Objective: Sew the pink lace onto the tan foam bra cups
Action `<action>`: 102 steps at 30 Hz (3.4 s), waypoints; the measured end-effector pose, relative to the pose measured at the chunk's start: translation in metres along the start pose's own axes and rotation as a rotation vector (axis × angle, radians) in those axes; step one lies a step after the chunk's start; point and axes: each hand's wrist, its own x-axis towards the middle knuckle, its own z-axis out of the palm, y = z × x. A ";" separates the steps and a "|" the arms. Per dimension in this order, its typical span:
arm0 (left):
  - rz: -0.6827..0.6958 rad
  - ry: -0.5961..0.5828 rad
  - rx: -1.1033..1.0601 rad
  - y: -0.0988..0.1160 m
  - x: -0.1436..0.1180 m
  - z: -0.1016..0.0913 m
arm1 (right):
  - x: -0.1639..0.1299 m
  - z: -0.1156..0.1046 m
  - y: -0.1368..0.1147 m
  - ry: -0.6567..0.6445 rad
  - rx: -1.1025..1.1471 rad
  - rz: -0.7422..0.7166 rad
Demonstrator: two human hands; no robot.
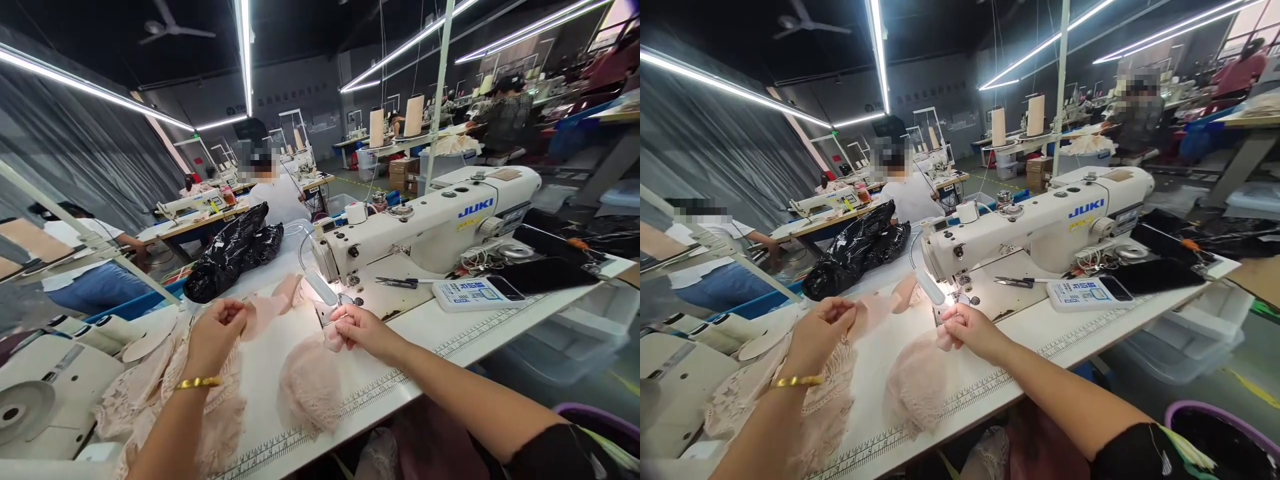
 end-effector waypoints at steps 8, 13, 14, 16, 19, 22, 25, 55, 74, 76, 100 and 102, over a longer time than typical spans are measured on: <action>0.035 -0.373 -0.471 0.042 -0.067 0.029 | -0.008 0.007 -0.003 -0.036 0.061 -0.020; 0.127 -0.368 -0.362 0.048 -0.062 0.023 | -0.020 0.018 -0.015 0.022 -0.182 -0.148; 0.156 -0.380 -0.335 0.050 -0.060 0.018 | -0.023 0.020 -0.023 0.023 -0.274 -0.170; 0.230 -0.449 -0.323 0.059 -0.059 0.008 | -0.031 0.026 -0.042 -0.021 -0.454 -0.207; 0.376 -0.734 -0.488 0.079 -0.062 -0.001 | -0.043 0.034 -0.074 -0.167 -0.617 -0.233; 0.472 -0.985 -0.754 0.095 -0.067 0.004 | -0.054 0.039 -0.104 -0.286 -0.777 -0.181; 0.528 -1.085 -0.971 0.099 -0.071 0.015 | -0.061 0.041 -0.129 -0.417 -0.868 -0.133; 0.859 -0.464 0.265 0.060 -0.029 0.090 | 0.027 -0.057 -0.005 -0.445 -1.366 -0.853; 0.992 -0.326 0.017 0.055 -0.045 0.117 | 0.018 -0.072 -0.013 -0.399 -1.256 -0.824; 0.999 -0.320 -0.006 0.057 -0.046 0.117 | 0.017 -0.072 -0.015 -0.406 -1.255 -0.813; 1.001 -0.315 -0.035 0.057 -0.045 0.122 | 0.013 -0.072 -0.016 -0.424 -1.265 -0.807; 1.000 -0.307 -0.049 0.057 -0.045 0.123 | 0.013 -0.072 -0.015 -0.422 -1.271 -0.803</action>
